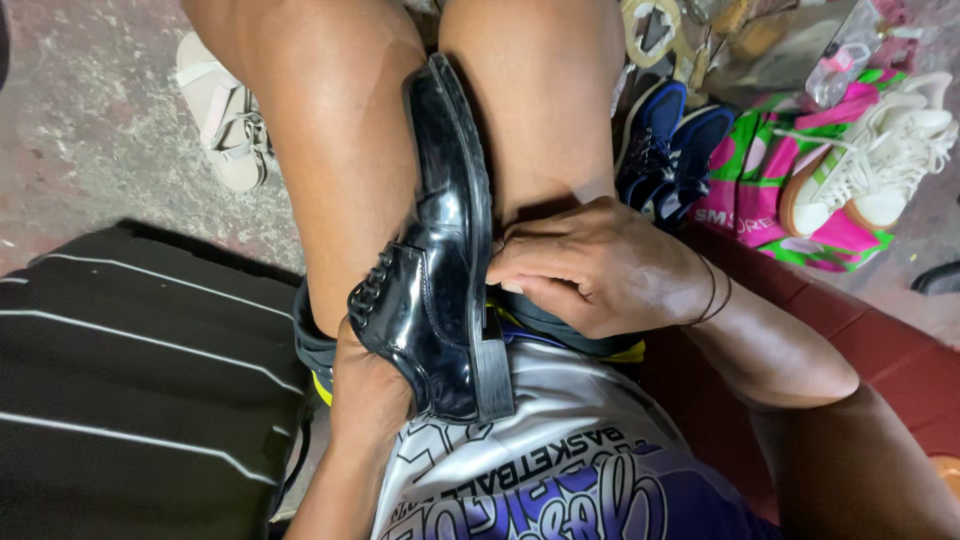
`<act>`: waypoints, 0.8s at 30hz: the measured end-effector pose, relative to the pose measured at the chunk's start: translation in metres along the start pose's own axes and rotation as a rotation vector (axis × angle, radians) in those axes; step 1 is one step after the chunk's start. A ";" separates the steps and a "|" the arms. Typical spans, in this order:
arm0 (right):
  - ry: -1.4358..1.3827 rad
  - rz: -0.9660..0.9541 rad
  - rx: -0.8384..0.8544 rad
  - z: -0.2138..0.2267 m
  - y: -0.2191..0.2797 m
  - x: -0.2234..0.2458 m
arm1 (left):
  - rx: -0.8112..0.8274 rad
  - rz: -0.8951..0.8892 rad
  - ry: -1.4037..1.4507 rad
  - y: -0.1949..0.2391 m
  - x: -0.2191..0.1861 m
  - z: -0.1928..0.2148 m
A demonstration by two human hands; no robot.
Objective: The person sits on the floor and uses a stitching awl to repeatedly pierce and thread the sole of a black shoe. They hold the shoe with one hand and manipulate the awl with the other, working on the seam between the sole and upper.
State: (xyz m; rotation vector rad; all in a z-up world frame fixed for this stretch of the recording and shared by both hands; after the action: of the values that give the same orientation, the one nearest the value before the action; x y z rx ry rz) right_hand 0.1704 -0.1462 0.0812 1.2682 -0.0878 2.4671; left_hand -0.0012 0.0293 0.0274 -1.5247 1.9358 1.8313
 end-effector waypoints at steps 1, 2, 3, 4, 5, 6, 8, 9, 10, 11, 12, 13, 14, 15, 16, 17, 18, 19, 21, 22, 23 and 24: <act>0.005 -0.005 -0.002 -0.001 0.000 0.000 | 0.001 0.006 0.016 -0.001 0.000 0.001; 0.003 -0.014 0.007 -0.001 0.000 0.000 | 0.002 0.021 0.038 0.000 0.001 0.001; 0.001 -0.022 0.017 0.000 0.000 0.001 | 0.004 0.035 0.060 0.001 0.002 0.002; 0.004 -0.023 0.027 0.000 -0.001 0.001 | 0.002 0.041 0.085 0.000 0.002 0.002; 0.020 -0.033 0.035 0.000 -0.002 0.001 | 0.016 0.021 0.034 0.001 0.002 0.002; 0.037 -0.045 0.040 0.001 -0.003 0.002 | 0.031 0.000 -0.020 0.001 0.000 0.003; 0.081 -0.040 0.030 0.000 -0.003 0.003 | 0.035 -0.007 -0.105 0.001 -0.003 0.004; 0.107 -0.023 0.014 -0.001 -0.002 0.004 | 0.022 0.005 -0.137 0.000 -0.003 0.004; 0.134 -0.006 -0.002 -0.001 -0.002 0.005 | 0.010 0.017 -0.168 -0.001 -0.003 0.004; 0.140 -0.010 0.000 -0.002 -0.002 0.005 | -0.025 0.047 -0.167 -0.003 -0.003 0.004; 0.145 -0.015 0.001 -0.003 -0.003 0.005 | -0.059 0.078 -0.167 -0.004 -0.003 0.004; 0.150 -0.019 0.003 -0.003 -0.004 0.006 | -0.094 0.109 -0.167 -0.005 -0.003 0.004; 0.175 -0.003 -0.016 -0.004 -0.005 0.009 | -0.066 0.098 -0.134 -0.004 -0.004 0.003; 0.200 0.013 -0.036 -0.004 -0.007 0.012 | -0.039 0.087 -0.100 -0.003 -0.005 0.002; 0.228 0.027 -0.058 -0.003 -0.009 0.016 | -0.009 0.074 -0.069 -0.002 -0.006 0.000; 0.240 0.010 -0.048 -0.001 -0.009 0.020 | 0.007 0.009 -0.117 -0.001 -0.009 0.000; 0.259 -0.009 -0.042 0.003 -0.008 0.026 | 0.029 -0.061 -0.165 0.001 -0.011 -0.002; 0.277 -0.028 -0.036 0.005 -0.007 0.031 | 0.050 -0.130 -0.212 0.003 -0.013 -0.003; 0.347 -0.059 -0.045 0.005 -0.007 0.036 | 0.066 -0.141 -0.150 0.004 -0.012 -0.006; 0.377 -0.090 -0.047 0.003 -0.006 0.038 | 0.081 -0.131 -0.121 0.005 -0.010 -0.005; 0.390 -0.079 -0.052 0.000 -0.005 0.038 | 0.084 -0.124 -0.110 0.005 -0.009 -0.003; 0.404 -0.060 -0.051 -0.002 -0.004 0.035 | 0.080 -0.119 -0.093 0.005 -0.007 -0.002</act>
State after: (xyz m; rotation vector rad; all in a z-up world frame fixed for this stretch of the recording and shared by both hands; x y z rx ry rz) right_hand 0.1518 -0.1321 0.1079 0.7210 -0.0070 2.5959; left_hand 0.0000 0.0304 0.0359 -1.4687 1.8131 1.7228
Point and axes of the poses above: each hand's wrist, its own y-axis away from the middle knuckle, its own z-axis out of the back of the hand, x = y × z, the point moved 2 cm from there along -y, towards the middle knuckle, and after that the axes turned 3 degrees about y, right-handed, at the moved point
